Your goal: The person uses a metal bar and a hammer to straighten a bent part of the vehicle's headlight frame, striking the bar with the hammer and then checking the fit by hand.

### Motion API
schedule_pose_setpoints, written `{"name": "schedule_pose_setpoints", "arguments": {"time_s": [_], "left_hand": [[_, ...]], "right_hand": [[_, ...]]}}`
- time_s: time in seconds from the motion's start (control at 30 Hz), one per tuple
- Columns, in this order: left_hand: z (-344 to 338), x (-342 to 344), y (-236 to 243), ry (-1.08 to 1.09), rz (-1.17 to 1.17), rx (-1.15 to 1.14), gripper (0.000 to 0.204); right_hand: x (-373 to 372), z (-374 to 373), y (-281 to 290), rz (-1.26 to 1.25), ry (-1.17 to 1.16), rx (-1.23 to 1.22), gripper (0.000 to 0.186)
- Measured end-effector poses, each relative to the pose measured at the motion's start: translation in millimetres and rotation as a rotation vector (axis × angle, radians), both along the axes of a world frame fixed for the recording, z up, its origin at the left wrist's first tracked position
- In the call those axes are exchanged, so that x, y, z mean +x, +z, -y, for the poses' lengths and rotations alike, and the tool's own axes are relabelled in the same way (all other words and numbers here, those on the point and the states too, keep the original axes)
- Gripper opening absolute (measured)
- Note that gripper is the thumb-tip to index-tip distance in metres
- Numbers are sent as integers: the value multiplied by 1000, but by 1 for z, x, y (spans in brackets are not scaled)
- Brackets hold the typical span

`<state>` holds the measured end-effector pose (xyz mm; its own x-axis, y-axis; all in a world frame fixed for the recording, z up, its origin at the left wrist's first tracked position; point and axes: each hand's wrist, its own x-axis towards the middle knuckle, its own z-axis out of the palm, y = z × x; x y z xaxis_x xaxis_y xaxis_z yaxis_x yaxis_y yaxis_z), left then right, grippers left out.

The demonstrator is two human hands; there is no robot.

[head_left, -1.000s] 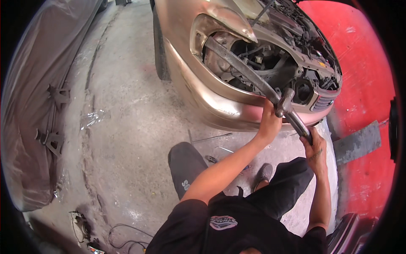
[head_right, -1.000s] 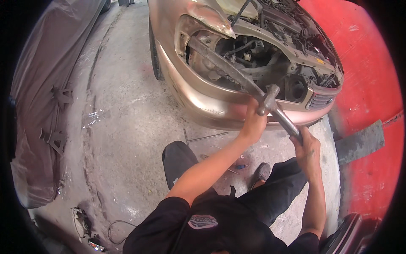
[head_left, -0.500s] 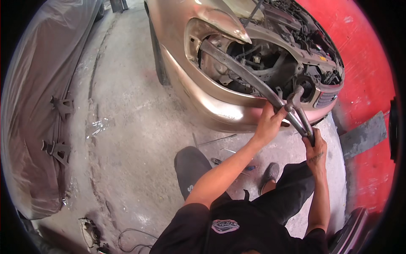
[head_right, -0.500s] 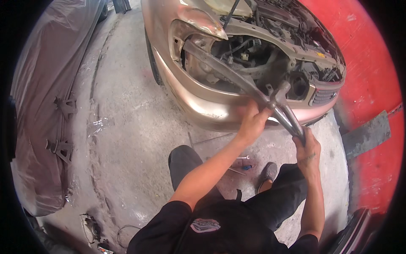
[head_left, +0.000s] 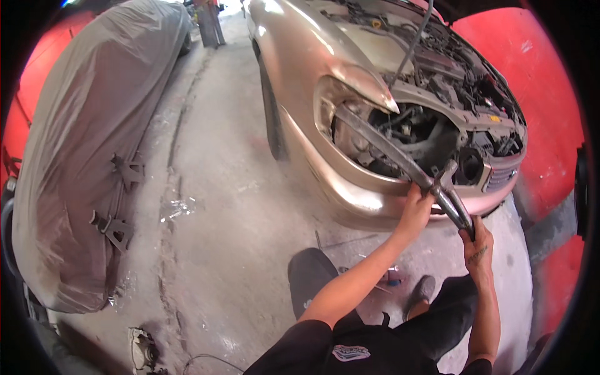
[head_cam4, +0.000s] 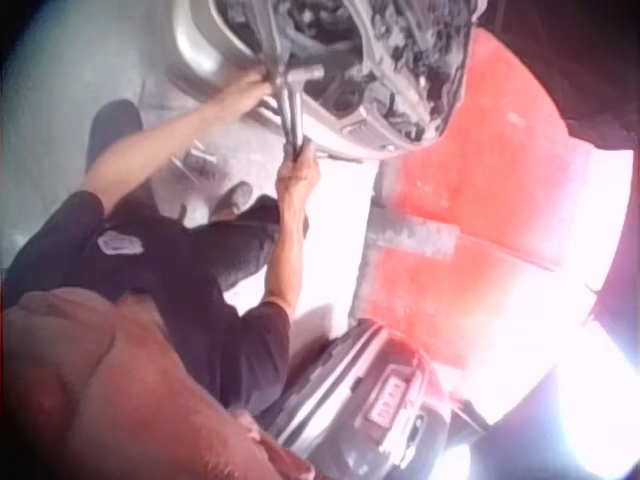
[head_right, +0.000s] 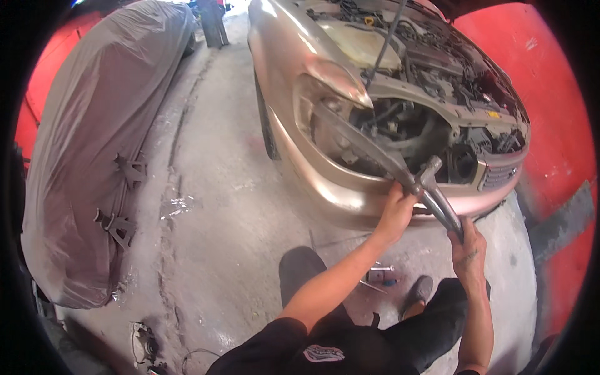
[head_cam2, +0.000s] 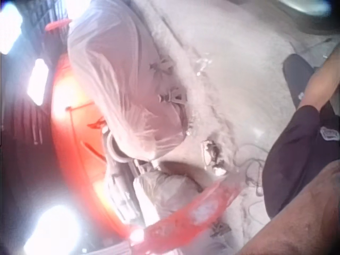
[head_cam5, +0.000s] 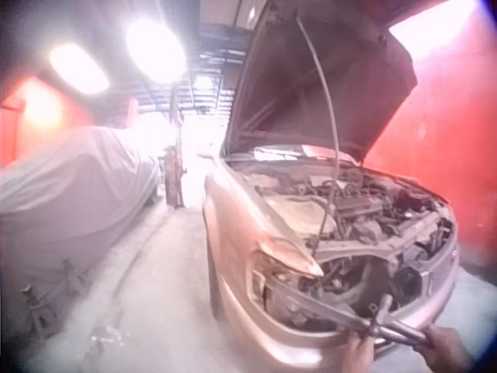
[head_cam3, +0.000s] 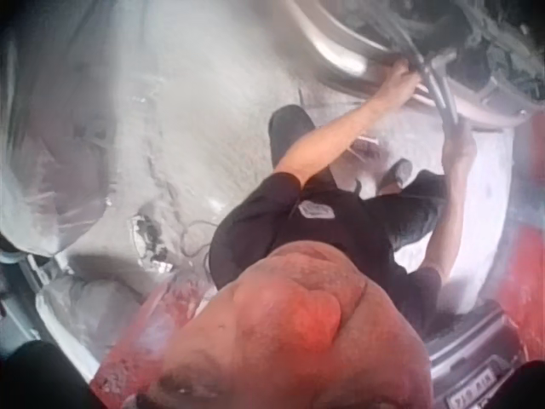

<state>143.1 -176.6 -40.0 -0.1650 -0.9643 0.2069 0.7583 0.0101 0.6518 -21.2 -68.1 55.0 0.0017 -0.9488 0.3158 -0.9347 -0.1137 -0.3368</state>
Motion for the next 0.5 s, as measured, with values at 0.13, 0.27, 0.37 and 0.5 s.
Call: {"name": "schedule_pose_setpoints", "arguments": {"time_s": [0.13, 0.27, 0.37, 0.5], "left_hand": [[6, 11, 5, 78, 97, -111, 29], [-8, 14, 4, 67, 111, -75, 31], [-19, 14, 6, -31, 111, -42, 39], [-30, 13, 13, -37, 88, -46, 31]], "right_hand": [[0, 6, -3, 39, 11, -14, 35], [-1, -4, -6, 27, -5, -8, 35], [-8, -17, -6, 9, -27, 4, 36], [-4, -27, -3, 28, -70, 44, 34]]}}
